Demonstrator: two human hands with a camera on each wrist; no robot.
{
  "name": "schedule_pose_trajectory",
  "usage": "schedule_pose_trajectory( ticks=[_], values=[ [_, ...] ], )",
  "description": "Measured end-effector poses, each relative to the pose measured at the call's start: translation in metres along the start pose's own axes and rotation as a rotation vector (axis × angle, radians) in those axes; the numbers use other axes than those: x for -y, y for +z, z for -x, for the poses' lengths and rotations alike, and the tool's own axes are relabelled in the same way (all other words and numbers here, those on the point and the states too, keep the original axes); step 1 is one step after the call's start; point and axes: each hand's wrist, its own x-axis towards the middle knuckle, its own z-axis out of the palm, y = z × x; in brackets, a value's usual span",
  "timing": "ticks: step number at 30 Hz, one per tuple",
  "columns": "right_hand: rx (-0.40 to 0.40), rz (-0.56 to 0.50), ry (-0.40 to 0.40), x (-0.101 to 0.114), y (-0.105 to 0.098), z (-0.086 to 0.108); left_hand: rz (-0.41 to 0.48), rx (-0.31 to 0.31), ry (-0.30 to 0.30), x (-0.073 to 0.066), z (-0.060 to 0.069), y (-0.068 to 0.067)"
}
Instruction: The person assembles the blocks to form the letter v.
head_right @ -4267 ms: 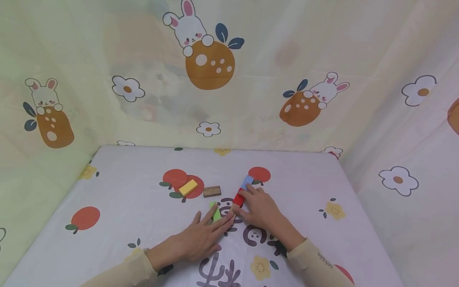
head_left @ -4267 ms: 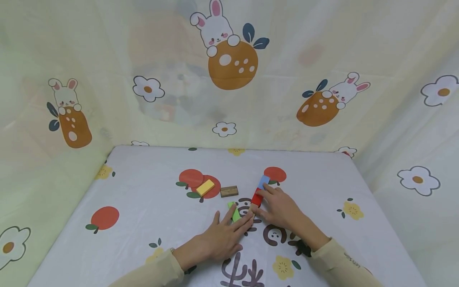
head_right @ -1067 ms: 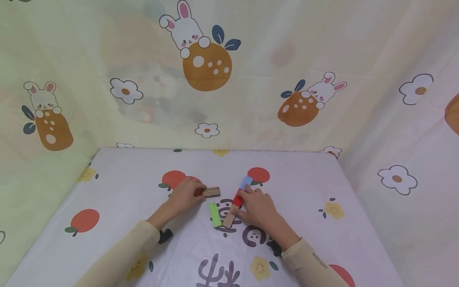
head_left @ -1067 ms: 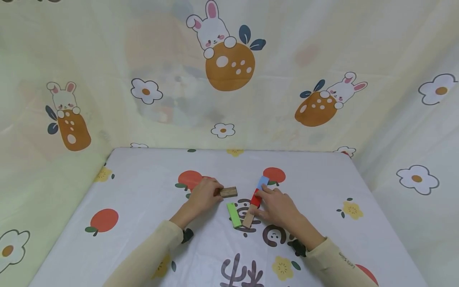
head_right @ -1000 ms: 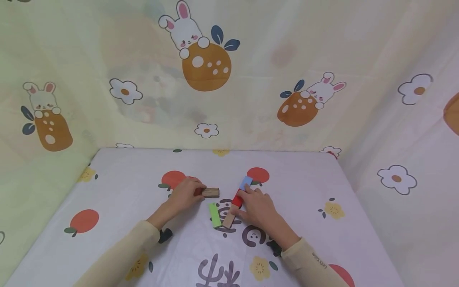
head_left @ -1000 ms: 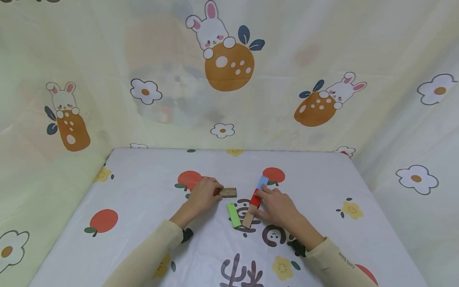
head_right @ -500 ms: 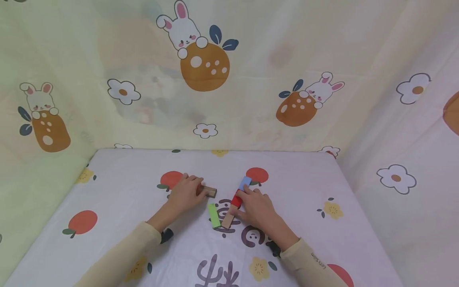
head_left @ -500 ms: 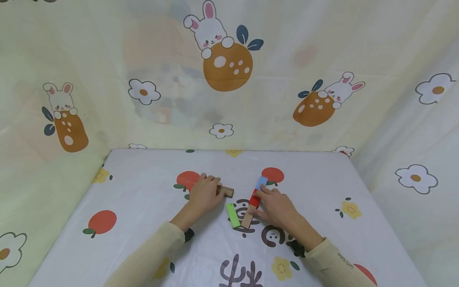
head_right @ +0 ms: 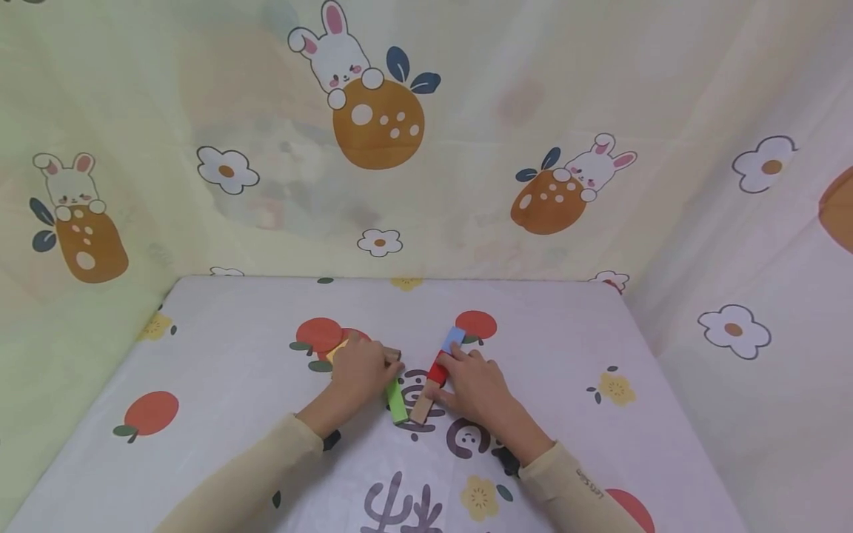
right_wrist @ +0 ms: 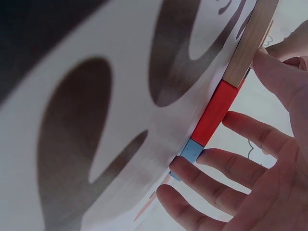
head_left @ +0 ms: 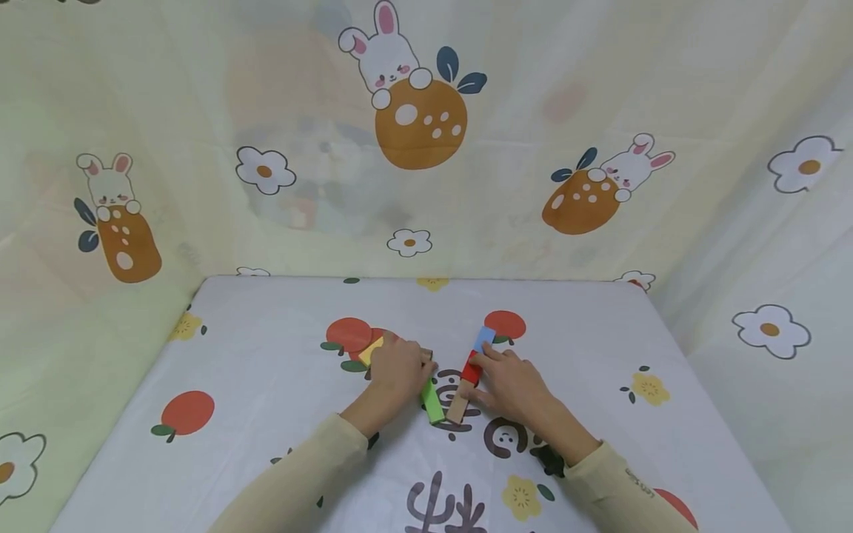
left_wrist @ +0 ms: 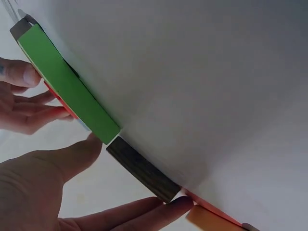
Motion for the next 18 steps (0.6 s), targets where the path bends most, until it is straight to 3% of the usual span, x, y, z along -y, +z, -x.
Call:
schedule_pose_trajectory(
  ticks=[4,9,12,15,18],
  values=[
    [-0.006,-0.005,-0.003,0.000,0.000,0.000,-0.014,-0.002,0.002,0.000,-0.002,0.001],
    [-0.007,-0.007,-0.006,0.000,0.000,0.000,0.043,-0.005,-0.006,0.005,-0.003,0.000],
    [-0.004,-0.009,-0.006,-0.001,0.001,0.000,0.102,-0.044,0.005,0.012,-0.003,0.002],
    [-0.008,-0.006,-0.012,-0.001,0.002,0.000,0.194,-0.110,0.031,0.021,-0.004,0.002],
    [-0.007,-0.007,-0.011,0.000,0.003,0.001,0.304,-0.135,0.060,0.030,-0.007,0.000]
  ],
)
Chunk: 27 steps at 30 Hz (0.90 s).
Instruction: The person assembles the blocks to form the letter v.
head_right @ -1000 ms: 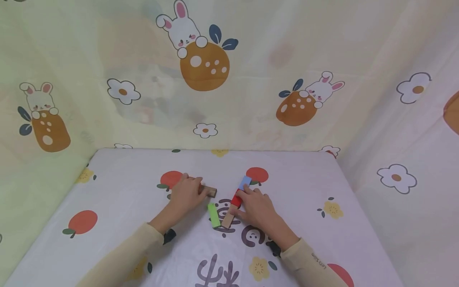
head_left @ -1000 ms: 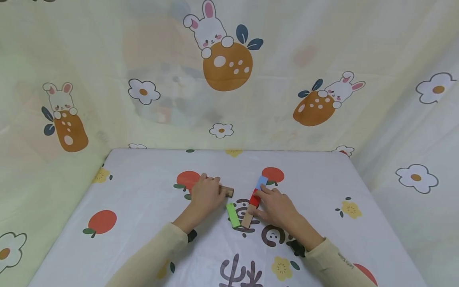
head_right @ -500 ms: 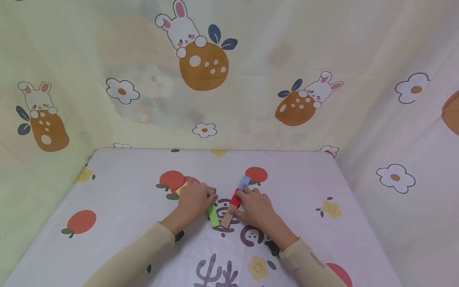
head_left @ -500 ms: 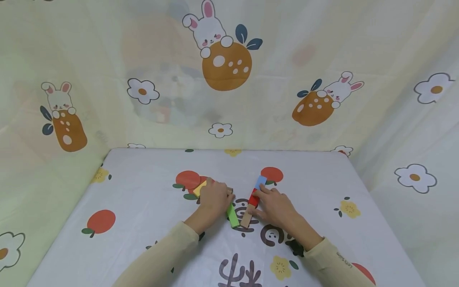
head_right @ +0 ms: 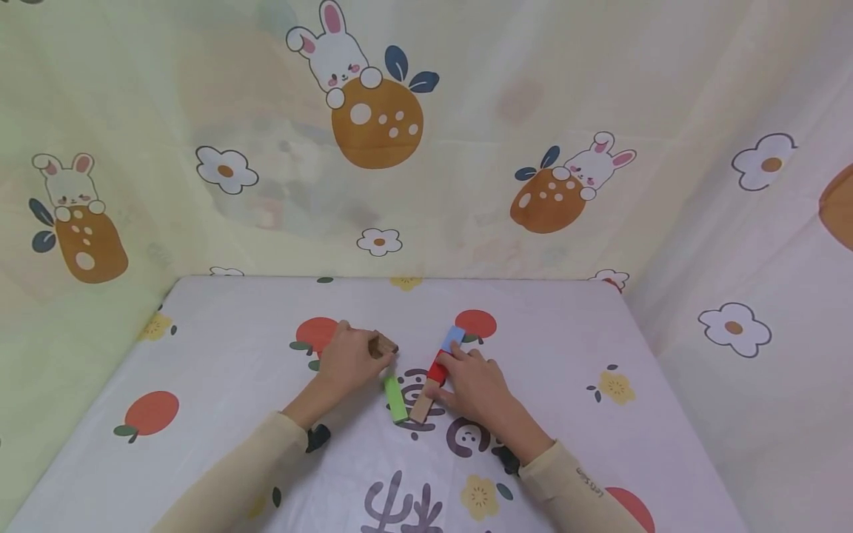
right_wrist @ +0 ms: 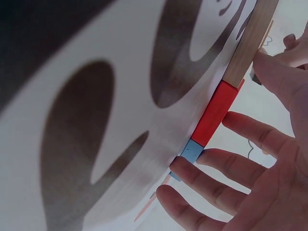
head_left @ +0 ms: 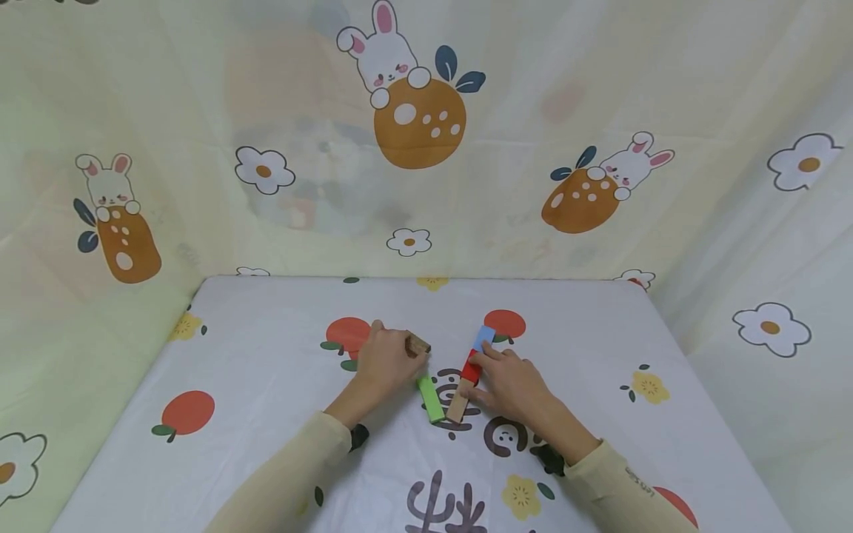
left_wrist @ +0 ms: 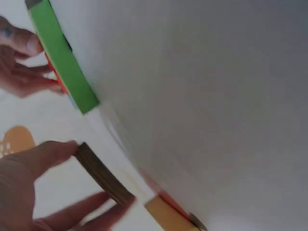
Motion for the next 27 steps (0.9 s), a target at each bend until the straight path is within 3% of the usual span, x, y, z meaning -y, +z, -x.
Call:
schedule_pose_trajectory(
  ticks=[8,11,16,21,27],
  values=[
    [0.016,-0.003,0.022,0.001,-0.001,0.000,0.307,0.065,0.069,0.024,-0.007,-0.007],
    [0.013,-0.004,0.024,0.001,-0.001,-0.001,0.370,0.081,0.098,0.031,-0.008,-0.008],
    [0.008,-0.006,0.021,0.001,-0.001,0.000,0.396,0.131,0.118,0.037,-0.008,-0.009],
    [0.006,-0.008,0.016,0.000,0.000,0.000,0.383,0.220,0.086,0.038,-0.005,-0.013],
    [0.010,-0.012,0.015,0.000,-0.001,0.001,0.367,0.246,0.092,0.039,-0.006,-0.012]
  ],
)
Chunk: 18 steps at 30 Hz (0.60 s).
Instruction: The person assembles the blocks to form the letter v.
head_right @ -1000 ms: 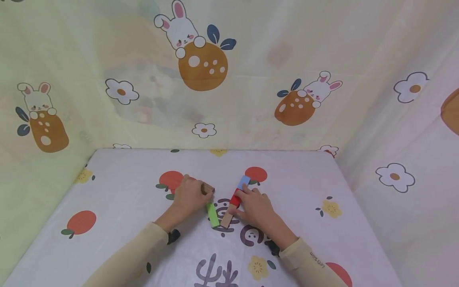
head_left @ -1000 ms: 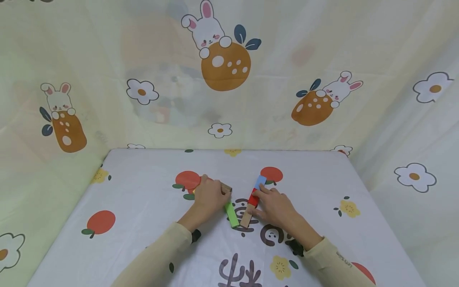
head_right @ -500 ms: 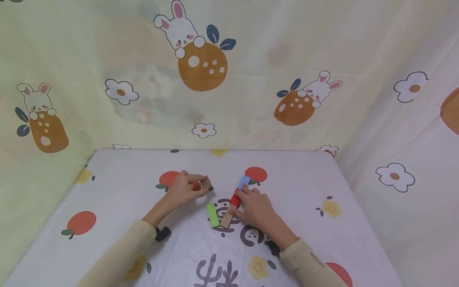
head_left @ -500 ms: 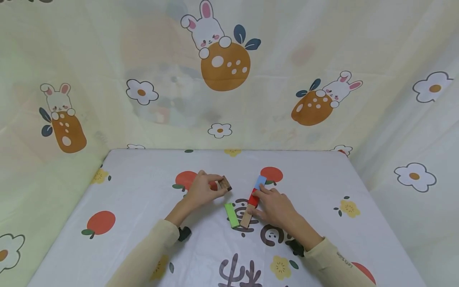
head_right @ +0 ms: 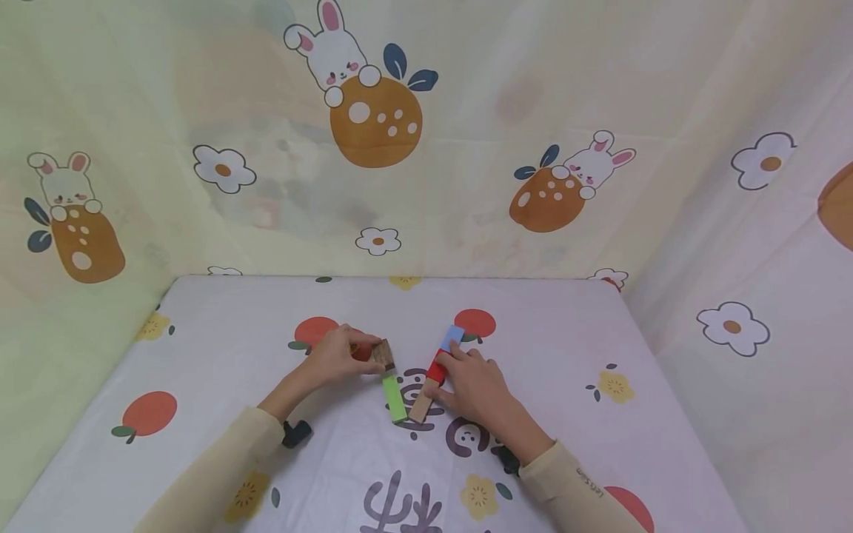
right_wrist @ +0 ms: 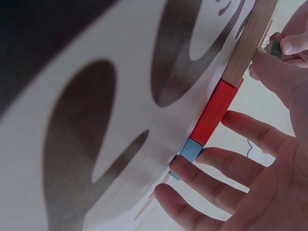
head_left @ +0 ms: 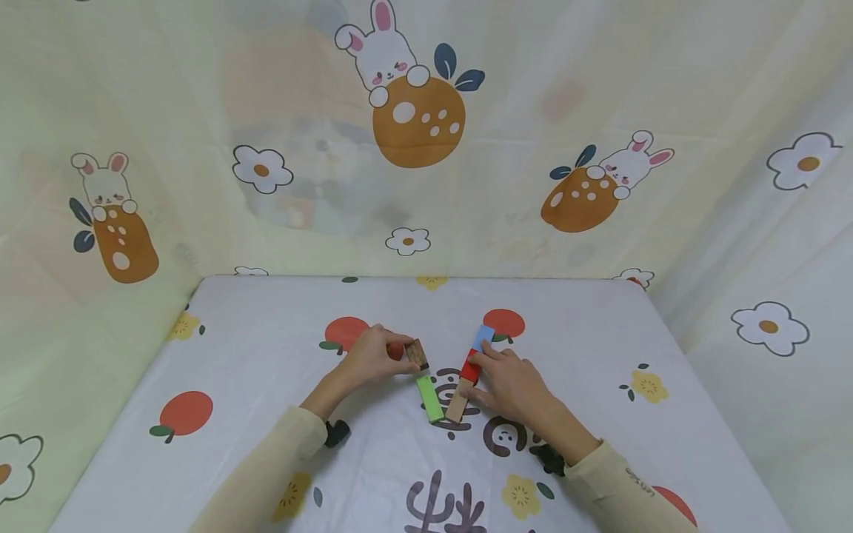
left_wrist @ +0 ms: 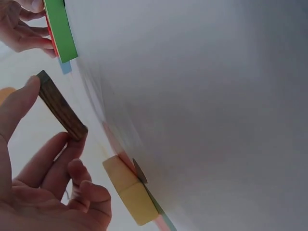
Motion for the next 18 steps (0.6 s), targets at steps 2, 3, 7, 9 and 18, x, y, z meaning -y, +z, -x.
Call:
schedule_pose_trajectory(
  ticks=[2,3,7,9,18],
  values=[
    [0.002,-0.001,0.000,0.0000,-0.0002,0.0002,0.002,0.001,0.009,0.0001,-0.0010,0.0005],
    [0.003,0.000,0.001,0.0000,-0.0002,0.0003,0.004,0.002,0.012,0.0001,-0.0013,0.0009],
    [0.006,-0.002,0.006,0.0001,-0.0008,0.0002,0.011,0.008,0.008,0.0000,-0.0022,0.0022],
    [0.008,-0.005,0.009,0.0002,-0.0011,0.0003,0.009,0.015,0.003,0.0001,-0.0021,0.0030],
    [0.010,-0.013,0.013,0.0001,-0.0012,0.0009,-0.009,0.046,-0.004,0.0004,-0.0021,0.0035]
  ],
)
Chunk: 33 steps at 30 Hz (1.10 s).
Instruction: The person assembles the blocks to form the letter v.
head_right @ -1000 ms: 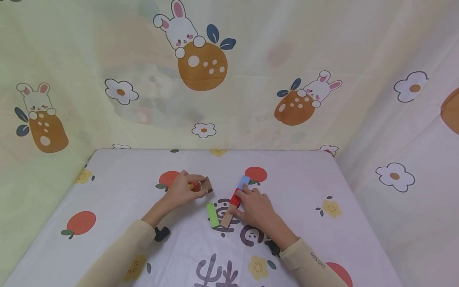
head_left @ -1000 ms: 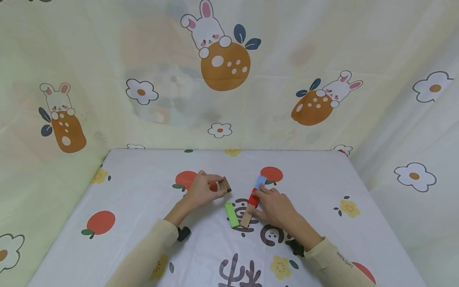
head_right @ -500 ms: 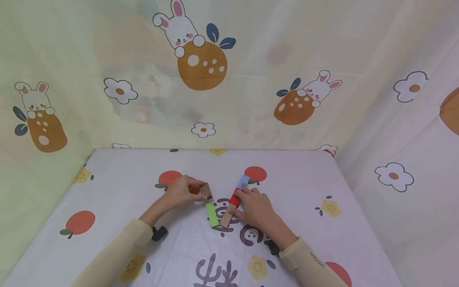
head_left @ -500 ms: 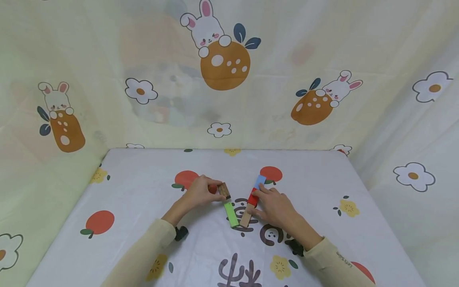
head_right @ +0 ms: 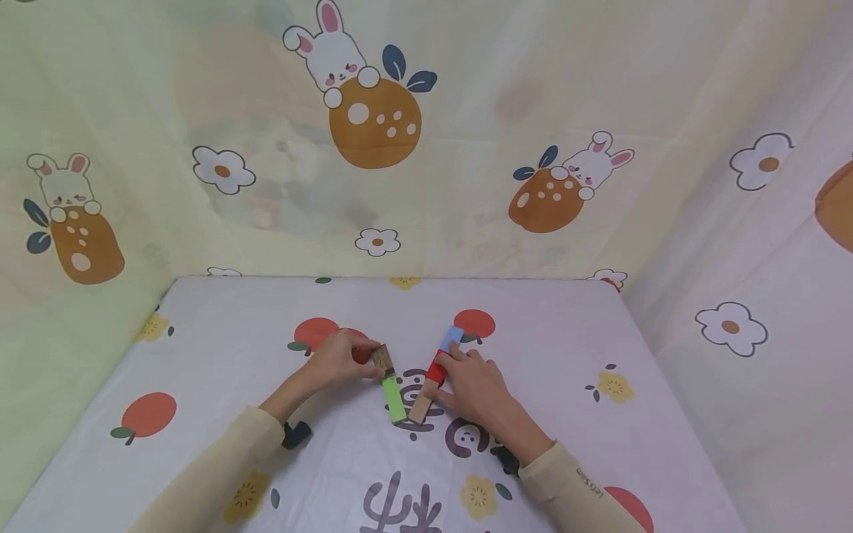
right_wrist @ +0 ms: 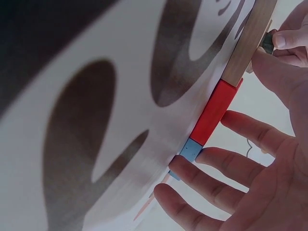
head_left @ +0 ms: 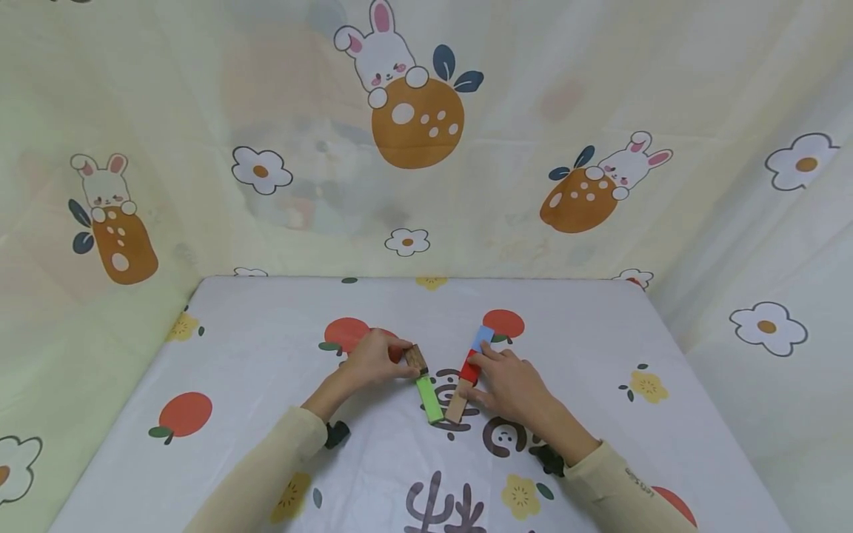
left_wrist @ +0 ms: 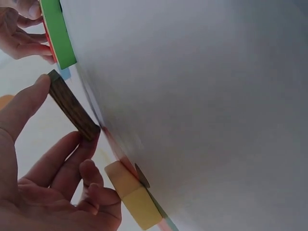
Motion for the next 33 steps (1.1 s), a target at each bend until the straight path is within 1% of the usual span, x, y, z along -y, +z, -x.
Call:
schedule_pose_trajectory(
  ticks=[3,7,11,15,18,22,26,33],
  values=[
    [-0.001,-0.007,-0.003,0.0000,0.0004,0.0000,0.010,0.008,0.011,0.0006,-0.0002,0.0003],
    [-0.008,-0.002,-0.010,-0.0006,0.0008,0.0000,-0.007,0.012,0.032,0.0002,-0.0003,0.0007],
    [-0.014,0.004,-0.012,-0.0014,0.0014,0.0001,-0.049,0.011,0.047,-0.0021,0.0000,0.0014],
    [-0.009,0.002,-0.009,-0.0013,0.0017,0.0001,-0.115,0.002,0.035,-0.0033,0.0008,0.0034],
    [-0.004,-0.001,-0.006,-0.0010,0.0017,0.0001,-0.148,-0.007,0.035,-0.0043,0.0017,0.0042],
    [-0.004,-0.006,-0.005,-0.0008,0.0018,0.0000,-0.156,-0.015,0.051,-0.0064,0.0030,0.0036],
    [-0.004,-0.009,-0.004,-0.0004,0.0012,0.0001,-0.158,-0.014,0.044,-0.0074,0.0041,0.0031],
    [-0.005,-0.007,0.000,-0.0005,0.0024,0.0000,-0.176,-0.021,0.054,-0.0043,0.0043,0.0055]
  ],
)
